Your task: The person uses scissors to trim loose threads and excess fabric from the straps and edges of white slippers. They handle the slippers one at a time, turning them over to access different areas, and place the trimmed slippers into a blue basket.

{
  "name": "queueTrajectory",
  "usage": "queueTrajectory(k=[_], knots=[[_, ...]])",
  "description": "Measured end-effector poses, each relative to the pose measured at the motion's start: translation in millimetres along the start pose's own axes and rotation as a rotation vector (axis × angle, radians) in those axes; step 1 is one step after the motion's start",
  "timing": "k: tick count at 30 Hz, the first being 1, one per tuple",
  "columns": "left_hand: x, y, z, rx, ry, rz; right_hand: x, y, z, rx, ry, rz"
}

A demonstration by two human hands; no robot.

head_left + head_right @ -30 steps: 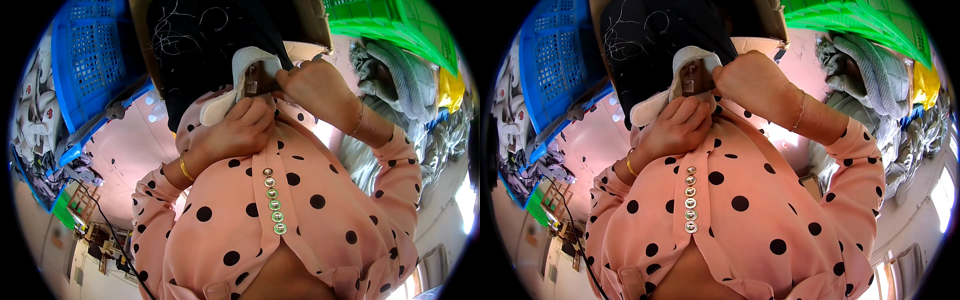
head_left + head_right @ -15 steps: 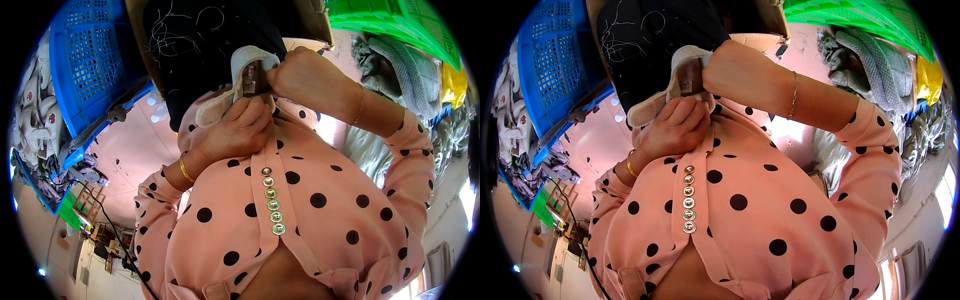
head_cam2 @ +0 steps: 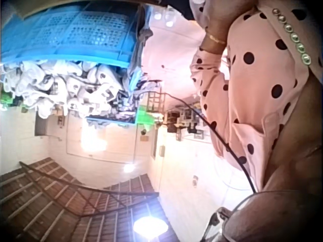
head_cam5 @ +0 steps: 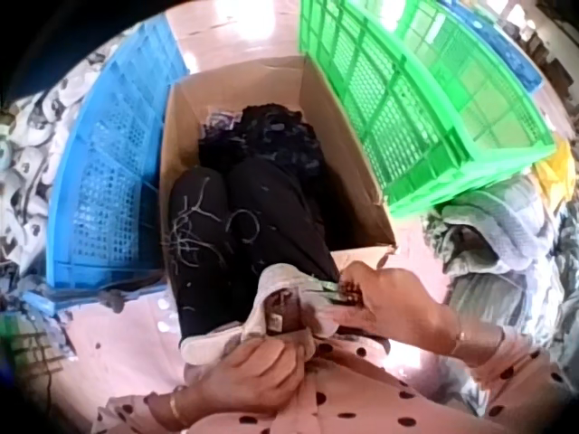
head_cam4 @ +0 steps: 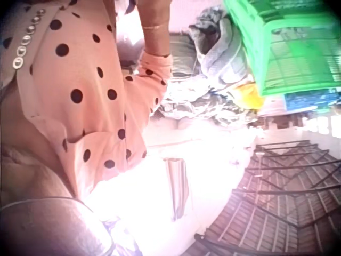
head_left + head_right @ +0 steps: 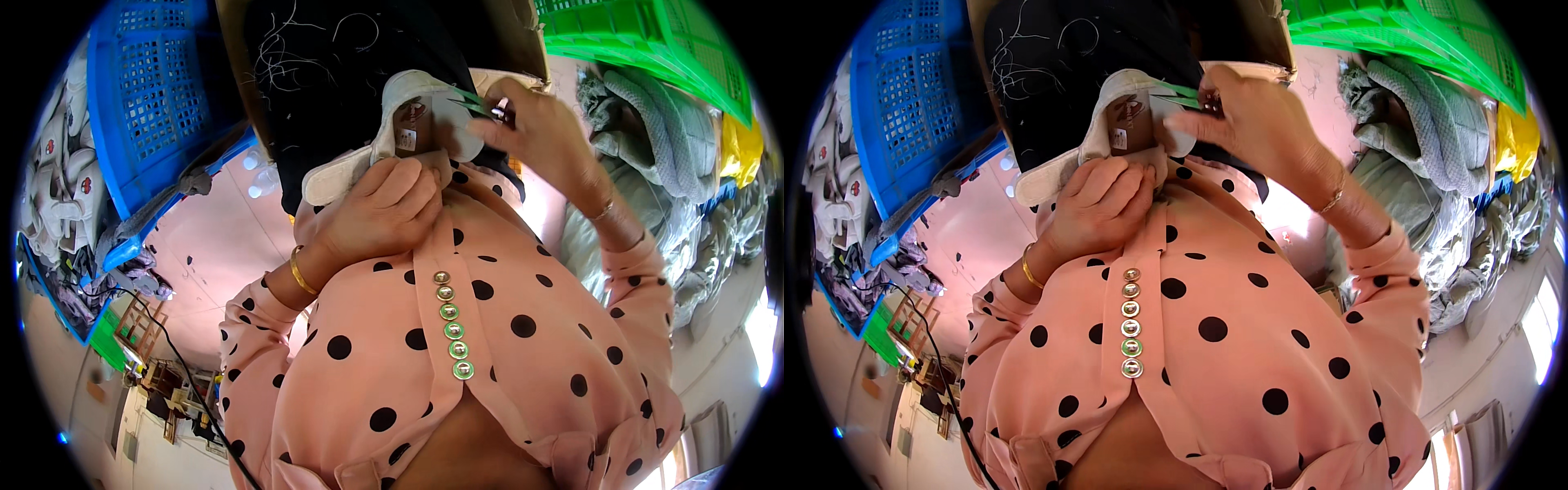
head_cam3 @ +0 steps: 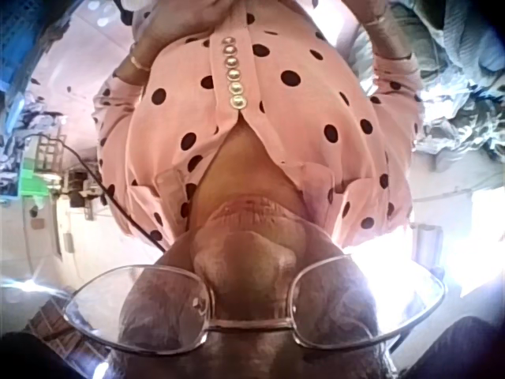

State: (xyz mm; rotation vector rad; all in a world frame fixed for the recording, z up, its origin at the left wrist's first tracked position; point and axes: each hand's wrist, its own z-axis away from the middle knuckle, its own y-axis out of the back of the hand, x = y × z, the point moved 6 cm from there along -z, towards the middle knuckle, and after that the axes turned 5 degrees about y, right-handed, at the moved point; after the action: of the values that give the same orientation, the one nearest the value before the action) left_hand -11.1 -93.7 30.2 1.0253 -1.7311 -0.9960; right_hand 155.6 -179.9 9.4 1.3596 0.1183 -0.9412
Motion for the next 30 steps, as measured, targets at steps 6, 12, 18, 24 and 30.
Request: queueTrajectory(k=[6, 12, 18, 24, 30], knots=[[-17, 2, 1, 0.035, 0.086, -0.007, 12, -65, 9, -0.064, -0.349, -0.883], [-36, 3, 7, 0.100, 0.351, 0.251, 12, -78, 7, 0.081, -0.337, -1.016], [-56, -3, -2, 0.015, 0.577, 0.247, 7, -77, 5, 0.143, -0.336, -1.092], [-66, -10, 0, 0.013, 0.567, 0.280, 4, -91, 6, 0.222, -0.352, -1.327], [-49, -35, 17, 0.045, 0.601, 0.350, 8, -106, 22, 0.072, -0.577, -1.465]])
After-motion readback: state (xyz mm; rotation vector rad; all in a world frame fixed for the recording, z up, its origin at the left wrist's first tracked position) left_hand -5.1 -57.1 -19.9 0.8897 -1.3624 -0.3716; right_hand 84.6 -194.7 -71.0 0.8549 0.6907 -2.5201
